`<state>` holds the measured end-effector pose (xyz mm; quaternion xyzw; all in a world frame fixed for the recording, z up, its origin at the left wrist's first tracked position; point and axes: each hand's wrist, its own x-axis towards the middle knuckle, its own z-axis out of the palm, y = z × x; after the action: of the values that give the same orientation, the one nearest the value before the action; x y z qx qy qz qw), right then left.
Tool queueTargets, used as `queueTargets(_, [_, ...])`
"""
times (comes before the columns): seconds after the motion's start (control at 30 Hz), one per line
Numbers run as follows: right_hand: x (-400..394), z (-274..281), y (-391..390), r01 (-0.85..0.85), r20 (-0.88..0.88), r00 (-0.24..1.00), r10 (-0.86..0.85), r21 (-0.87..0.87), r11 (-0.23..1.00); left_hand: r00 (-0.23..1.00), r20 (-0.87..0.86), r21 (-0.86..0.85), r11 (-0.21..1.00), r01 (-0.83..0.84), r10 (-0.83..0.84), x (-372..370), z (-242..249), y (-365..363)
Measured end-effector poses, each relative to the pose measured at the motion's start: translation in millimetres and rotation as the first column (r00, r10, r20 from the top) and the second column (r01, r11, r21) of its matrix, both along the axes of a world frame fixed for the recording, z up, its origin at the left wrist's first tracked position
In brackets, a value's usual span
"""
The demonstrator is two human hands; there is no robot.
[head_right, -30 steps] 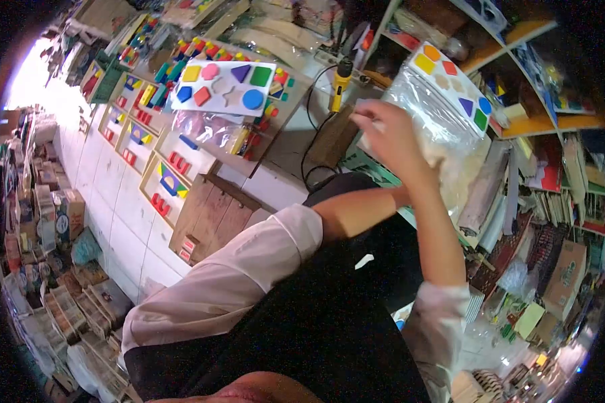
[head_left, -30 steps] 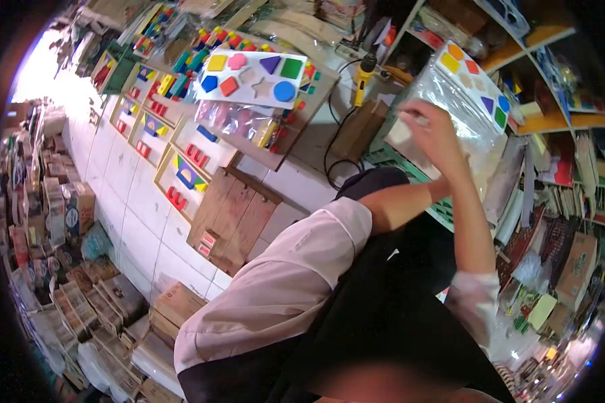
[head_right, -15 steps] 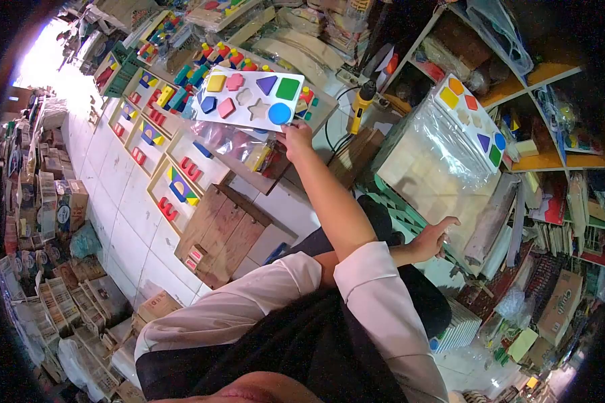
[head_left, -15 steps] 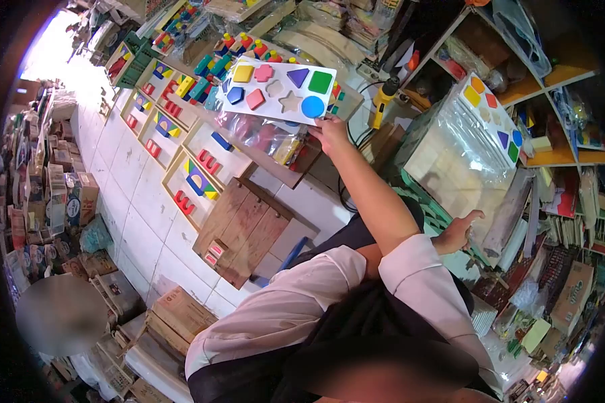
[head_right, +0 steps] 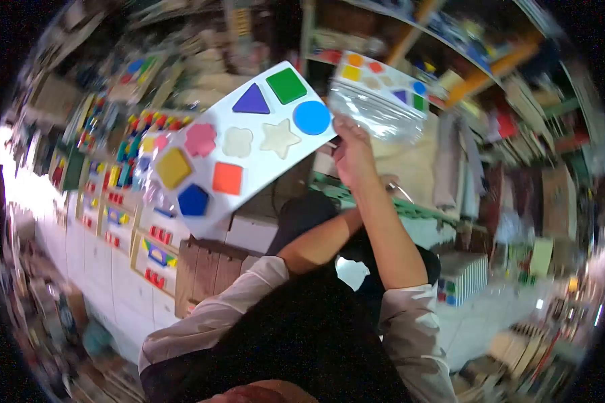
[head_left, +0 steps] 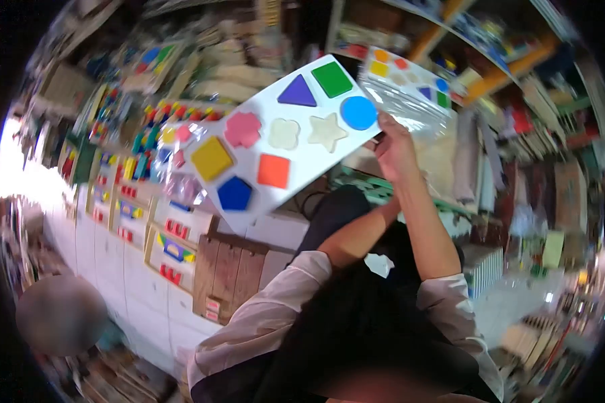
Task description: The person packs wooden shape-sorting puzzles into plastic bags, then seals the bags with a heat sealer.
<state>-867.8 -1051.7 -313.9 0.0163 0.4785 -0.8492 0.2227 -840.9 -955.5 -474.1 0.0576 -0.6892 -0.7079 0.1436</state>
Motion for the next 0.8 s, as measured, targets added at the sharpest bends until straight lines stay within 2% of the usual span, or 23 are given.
queueTargets(0.07, [-12.9, 27.7, 51.8, 0.175, -0.155, 0.974, -0.167, 0.042, 0.984, 0.998, -0.015, -0.047, 0.997, 0.060, -0.060, -17.6, 12.3, -18.0])
queueTargets(0.13, [-21.2, 40.2, 101.6, 0.335, -0.183, 0.929, -0.321, 0.050, 0.941, 0.993, -0.045, -0.119, 0.987, 0.107, -0.113, -36.4, 29.6, -46.7])
queueTargets(0.2, [-30.1, 39.0, 165.8, 0.401, -0.229, 0.903, -0.364, 0.141, 0.905, 0.983, -0.078, -0.185, 0.972, 0.147, -0.164, -64.4, 58.1, -67.5])
queueTargets(0.27, [-26.6, 26.1, 216.0, 0.497, -0.255, 0.855, -0.452, 0.149, 0.855, 0.970, -0.091, -0.227, 0.953, 0.199, -0.224, -85.7, 80.2, -70.7])
queueTargets(0.33, [-16.4, 0.1, 259.7, 0.543, -0.202, 0.839, -0.505, 0.278, 0.792, 0.970, -0.043, -0.201, 0.953, 0.227, -0.240, -110.8, 86.2, -62.4])
queueTargets(0.4, [-9.1, -33.1, 286.1, 0.513, -0.183, 0.858, -0.481, 0.237, 0.825, 0.972, 0.024, -0.151, 0.960, 0.234, -0.234, -120.5, 89.4, -53.4])
queueTargets(0.5, [-5.6, -54.2, 295.5, 0.444, 0.000, 0.882, -0.472, 0.339, 0.829, 0.964, -0.016, -0.177, 0.949, 0.260, -0.267, -124.2, 89.3, -40.0])
queueTargets(0.63, [-35.8, -79.0, 303.2, 0.454, 0.084, 0.865, -0.496, 0.294, 0.841, 0.949, -0.084, -0.198, 0.939, 0.283, -0.303, -127.3, 91.0, -31.8])
queueTargets(0.73, [-61.3, -98.0, 316.7, 0.528, 0.112, 0.802, -0.587, 0.327, 0.784, 0.952, -0.044, -0.294, 0.915, 0.278, -0.303, -125.8, 100.3, -50.6])
queueTargets(0.8, [-77.5, -133.0, 344.5, 0.641, 0.198, 0.693, -0.694, 0.272, 0.718, 0.959, -0.014, -0.283, 0.921, 0.268, -0.284, -126.2, 93.0, -62.2])
